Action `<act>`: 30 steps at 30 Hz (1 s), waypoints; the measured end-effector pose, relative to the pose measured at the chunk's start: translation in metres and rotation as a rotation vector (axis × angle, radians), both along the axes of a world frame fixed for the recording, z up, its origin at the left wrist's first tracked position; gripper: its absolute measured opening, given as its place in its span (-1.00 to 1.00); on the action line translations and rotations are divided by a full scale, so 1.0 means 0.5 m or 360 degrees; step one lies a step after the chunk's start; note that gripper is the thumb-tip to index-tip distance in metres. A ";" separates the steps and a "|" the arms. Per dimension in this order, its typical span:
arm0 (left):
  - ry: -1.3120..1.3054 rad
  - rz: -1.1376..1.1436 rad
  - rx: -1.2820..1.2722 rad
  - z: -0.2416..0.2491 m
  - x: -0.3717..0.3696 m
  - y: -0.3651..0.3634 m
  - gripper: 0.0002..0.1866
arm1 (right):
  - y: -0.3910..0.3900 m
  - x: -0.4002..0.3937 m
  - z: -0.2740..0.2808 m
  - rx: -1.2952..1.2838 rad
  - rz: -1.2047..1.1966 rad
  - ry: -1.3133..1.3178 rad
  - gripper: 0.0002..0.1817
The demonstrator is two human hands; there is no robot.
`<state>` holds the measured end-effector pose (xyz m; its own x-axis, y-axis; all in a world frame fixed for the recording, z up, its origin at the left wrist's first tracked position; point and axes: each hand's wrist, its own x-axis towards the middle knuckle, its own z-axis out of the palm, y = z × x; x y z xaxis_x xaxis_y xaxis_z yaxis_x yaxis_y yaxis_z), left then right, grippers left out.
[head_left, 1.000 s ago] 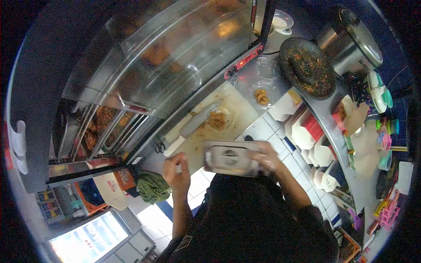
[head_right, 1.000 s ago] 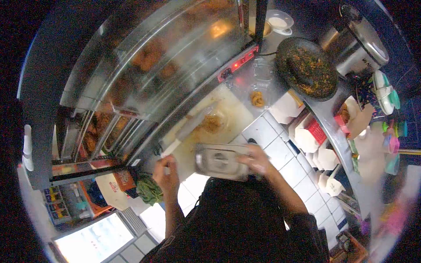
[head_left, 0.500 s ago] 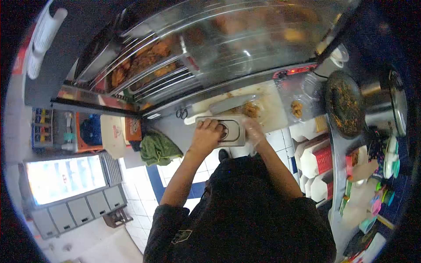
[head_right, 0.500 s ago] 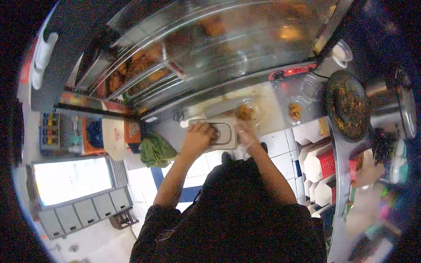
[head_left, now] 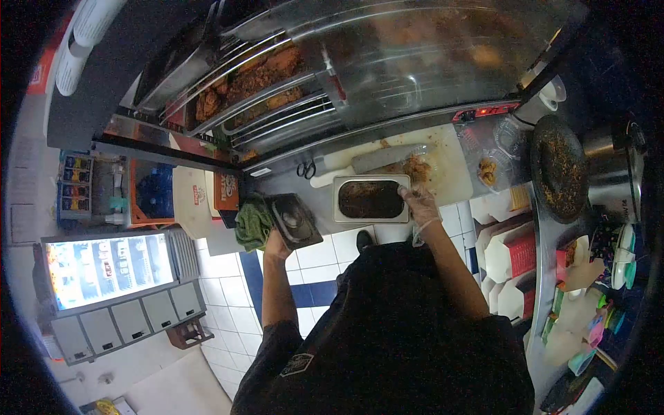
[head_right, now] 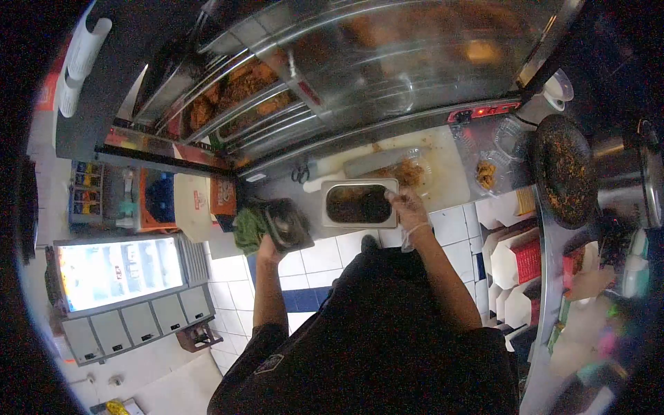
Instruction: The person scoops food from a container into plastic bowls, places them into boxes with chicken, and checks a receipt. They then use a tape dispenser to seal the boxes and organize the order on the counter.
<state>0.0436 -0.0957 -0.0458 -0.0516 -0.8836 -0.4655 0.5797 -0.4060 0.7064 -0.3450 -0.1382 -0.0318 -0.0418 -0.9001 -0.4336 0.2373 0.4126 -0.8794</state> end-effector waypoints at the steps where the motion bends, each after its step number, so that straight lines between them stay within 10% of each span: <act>1: 0.0099 0.0089 0.0115 -0.011 -0.009 -0.002 -0.65 | 0.002 0.006 0.006 0.0009 0.0008 0.0015 -0.87; 4: -0.0032 -0.0223 0.0190 -0.054 0.030 -0.031 -0.64 | 0.004 0.017 0.017 -0.0126 -0.0137 -0.0089 -0.86; 8: -0.0077 0.0239 0.0090 -0.088 0.079 -0.027 -0.70 | 0.012 0.020 -0.005 -0.0013 -0.0184 -0.0245 -0.81; 10: -0.0870 0.0462 0.0286 0.055 -0.022 -0.028 -0.72 | 0.016 0.019 -0.004 0.0004 -0.0224 -0.0238 -0.80; 12: -0.2282 0.0633 -0.0747 0.109 -0.113 -0.039 -0.77 | 0.020 0.021 0.018 -0.0013 -0.0197 -0.0148 -0.76; 19: -0.3101 -0.1598 -0.1030 0.270 -0.401 -0.138 -0.81 | 0.014 -0.001 -0.051 -0.0210 -0.0029 0.0083 -0.86; 30: -0.3087 -0.1875 -0.1226 0.256 -0.377 -0.163 -0.77 | 0.016 -0.001 -0.006 -0.0027 0.0075 -0.0101 -0.80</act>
